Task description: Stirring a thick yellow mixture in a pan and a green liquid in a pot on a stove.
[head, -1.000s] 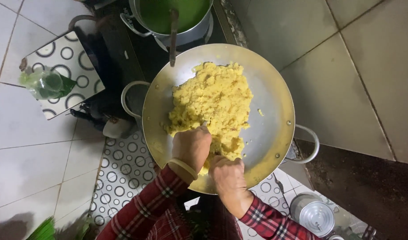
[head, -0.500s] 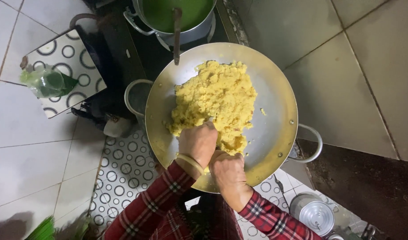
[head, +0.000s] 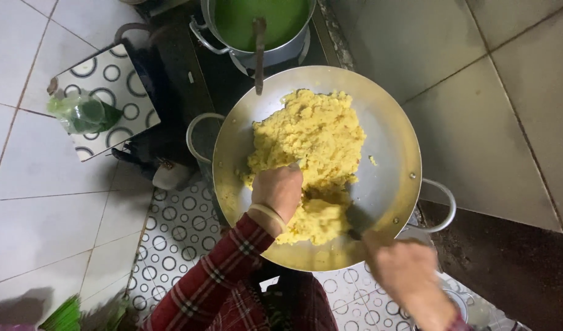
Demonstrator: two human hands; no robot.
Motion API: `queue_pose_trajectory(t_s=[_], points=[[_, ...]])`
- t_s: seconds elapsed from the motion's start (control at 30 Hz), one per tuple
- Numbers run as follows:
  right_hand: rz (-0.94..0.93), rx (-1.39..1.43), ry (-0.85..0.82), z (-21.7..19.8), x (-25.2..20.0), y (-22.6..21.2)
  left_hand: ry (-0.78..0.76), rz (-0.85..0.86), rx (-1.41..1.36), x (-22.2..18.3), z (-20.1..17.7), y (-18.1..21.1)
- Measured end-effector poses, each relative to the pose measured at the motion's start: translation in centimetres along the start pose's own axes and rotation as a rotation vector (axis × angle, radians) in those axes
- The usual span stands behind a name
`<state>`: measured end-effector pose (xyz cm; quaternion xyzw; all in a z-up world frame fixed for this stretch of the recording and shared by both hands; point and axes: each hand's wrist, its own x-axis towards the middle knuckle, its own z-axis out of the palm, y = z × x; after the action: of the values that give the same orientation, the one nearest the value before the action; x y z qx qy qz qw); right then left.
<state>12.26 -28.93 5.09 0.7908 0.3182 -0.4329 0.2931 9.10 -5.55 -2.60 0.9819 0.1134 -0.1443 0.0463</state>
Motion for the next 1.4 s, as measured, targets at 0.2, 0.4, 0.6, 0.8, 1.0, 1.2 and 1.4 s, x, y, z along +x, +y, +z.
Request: queue_pose_trajectory(t_s=[0.2,0.4,0.6,0.8,1.0,1.2,1.4], points=[[0.275,0.157,0.148,-1.2,2.5,4.6,-0.026,0.014,0.022,0.6,-1.2,-0.3],[0.095,0.157,0.387,-1.3,5.7,-2.8,-0.215,-0.047,-0.14,0.2,-4.2,-0.5],[-0.079,0.049,0.925,7.8,5.4,-6.5,-0.248,-0.057,0.012,1.0,-3.6,-0.5],[-0.326,0.348,0.475,7.2,-0.1,-3.9,-0.183,-0.019,0.021,0.8,-2.9,-1.2],[-0.11,0.219,0.472,9.2,-0.9,3.2,-0.066,-0.012,0.024,0.7,-1.8,-1.7],[0.38,0.37,0.388,1.9,5.3,3.8,-0.217,-0.032,0.023,0.8,-3.0,-0.8],[0.004,0.091,0.405,6.3,8.6,-5.9,-0.092,-0.052,-0.011,0.7,-2.2,-1.4]])
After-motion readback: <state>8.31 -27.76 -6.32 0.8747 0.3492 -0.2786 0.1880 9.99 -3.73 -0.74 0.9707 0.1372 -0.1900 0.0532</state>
